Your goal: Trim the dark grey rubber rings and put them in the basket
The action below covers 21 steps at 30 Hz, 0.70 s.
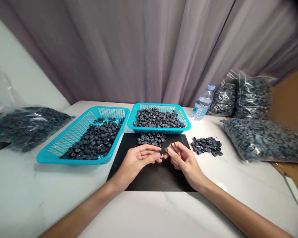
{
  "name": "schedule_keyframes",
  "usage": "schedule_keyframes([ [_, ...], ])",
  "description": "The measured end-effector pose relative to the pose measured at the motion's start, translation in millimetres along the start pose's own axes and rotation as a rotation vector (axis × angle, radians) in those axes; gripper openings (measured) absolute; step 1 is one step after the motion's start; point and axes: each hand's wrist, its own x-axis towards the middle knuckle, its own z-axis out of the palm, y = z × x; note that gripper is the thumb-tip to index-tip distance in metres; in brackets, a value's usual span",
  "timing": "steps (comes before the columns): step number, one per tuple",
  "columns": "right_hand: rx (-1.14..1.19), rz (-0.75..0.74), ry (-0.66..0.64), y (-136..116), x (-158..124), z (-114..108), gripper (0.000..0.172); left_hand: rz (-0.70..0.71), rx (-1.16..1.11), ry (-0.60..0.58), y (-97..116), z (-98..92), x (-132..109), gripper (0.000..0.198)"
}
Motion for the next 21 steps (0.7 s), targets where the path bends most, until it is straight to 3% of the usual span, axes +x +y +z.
schedule_keyframes([
  [9, 0.077, -0.014, 0.021, -1.2, 4.4, -0.3, 0.029, -0.129, -0.183, -0.026, 3.2, 6.8, -2.6, 0.027],
  [21, 0.049, -0.016, 0.066, 0.3, 4.3, -1.6, 0.03, -0.18, -0.303, -0.028, 3.4, 7.6, -3.2, 0.02],
])
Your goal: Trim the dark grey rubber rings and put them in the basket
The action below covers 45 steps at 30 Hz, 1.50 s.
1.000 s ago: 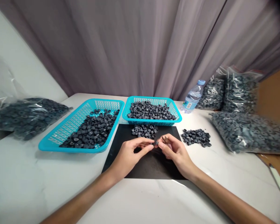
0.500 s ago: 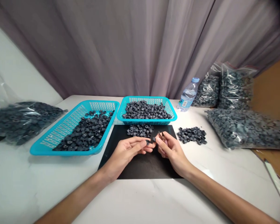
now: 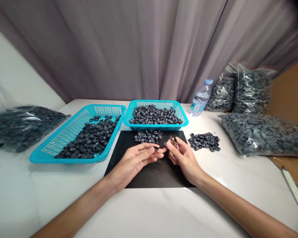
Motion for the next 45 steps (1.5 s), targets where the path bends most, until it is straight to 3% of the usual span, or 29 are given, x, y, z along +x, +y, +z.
schedule_keyframes([
  [14, -0.245, 0.004, -0.056, -5.7, -7.2, 1.0, 0.029, 0.066, 0.23, -0.053, -3.3, -2.1, 0.4, 0.027],
  [23, -0.181, 0.016, 0.064, 1.4, 0.6, -3.1, 0.03, 0.099, 0.228, -0.042, -0.9, 1.3, 0.6, 0.025],
  [45, -0.107, -0.005, 0.018, 0.9, -1.8, -3.6, 0.028, 0.056, 0.218, -0.022, -0.5, -1.0, -0.7, 0.026],
])
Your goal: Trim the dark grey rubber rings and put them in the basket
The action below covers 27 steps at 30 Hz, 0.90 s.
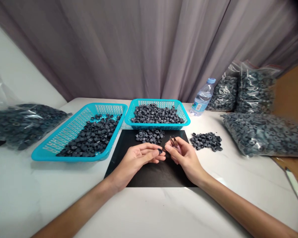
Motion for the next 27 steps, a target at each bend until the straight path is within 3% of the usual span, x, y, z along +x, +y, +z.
schedule_keyframes([
  [6, -0.049, 0.02, -0.008, 0, -1, -1, 0.033, 0.14, 0.156, 0.069, -6, -4.1, 1, 0.019],
  [10, -0.082, 0.028, -0.015, -2, 0, 0, 0.032, 0.386, 0.447, 0.137, -14, -6.2, 1, 0.014],
  [14, -0.105, 0.022, -0.019, -4, -1, 0, 0.027, 0.557, 0.694, 0.207, -19, -7.9, -1, 0.024],
  [21, -0.065, 0.047, -0.072, -2, -4, -2, 0.027, 0.719, 0.941, 0.269, -11, -4.1, -9, 0.016],
  [27, -0.036, 0.055, -0.066, -1, -3, -1, 0.027, 0.741, 0.939, 0.269, -7, -3.2, -11, 0.018],
])
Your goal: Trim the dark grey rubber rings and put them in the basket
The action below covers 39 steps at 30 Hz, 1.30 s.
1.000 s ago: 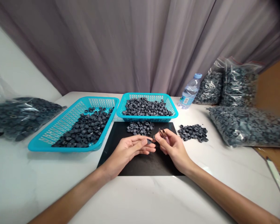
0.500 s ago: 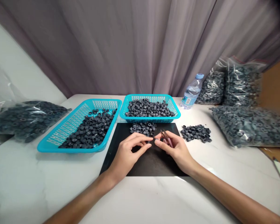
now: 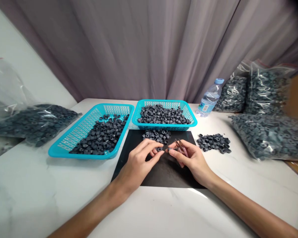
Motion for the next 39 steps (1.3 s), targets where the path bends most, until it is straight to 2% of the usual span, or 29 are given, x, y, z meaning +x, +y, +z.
schedule_keyframes([
  [9, -0.004, -0.005, 0.018, -4, -1, 1, 0.027, 0.018, 0.013, 0.021, 3, 5.4, -3, 0.022],
  [11, -0.015, 0.006, 0.02, -4, -2, 1, 0.028, 0.032, 0.054, 0.029, 3, 1.1, 0, 0.023],
  [13, -0.027, 0.025, 0.021, -4, -2, 2, 0.031, 0.084, 0.192, 0.051, -2, -12.9, 6, 0.021],
  [15, -0.036, 0.039, 0.021, -3, -1, 3, 0.032, 0.138, 0.46, 0.101, -11, -35.6, 16, 0.021],
  [17, -0.044, 0.043, 0.011, -2, -1, 3, 0.032, 0.08, 0.727, 0.159, -25, -59.9, 26, 0.021],
  [20, -0.073, 0.029, -0.001, -3, 0, 3, 0.031, 0.048, 0.802, 0.202, -39, -79.3, 34, 0.02],
  [23, -0.12, 0.019, 0.002, -5, -1, 4, 0.03, 0.125, 0.74, 0.193, -31, -68.2, 31, 0.015],
  [26, -0.128, 0.008, -0.007, -7, -1, 5, 0.03, 0.197, 0.535, 0.085, -8, -39.3, 20, 0.015],
  [28, -0.112, -0.001, -0.019, -6, -1, 5, 0.03, 0.187, 0.36, 0.024, 5, -19.7, 11, 0.02],
  [31, -0.092, 0.002, -0.046, -5, -1, 5, 0.031, 0.147, 0.154, -0.068, 12, 1.4, -2, 0.021],
  [36, -0.041, 0.028, -0.078, -3, -3, 2, 0.031, 0.032, -0.05, -0.05, 8, 11.8, -9, 0.017],
  [39, -0.013, 0.047, -0.113, -4, -3, 1, 0.031, 0.037, -0.079, -0.059, 7, 9.7, -8, 0.012],
])
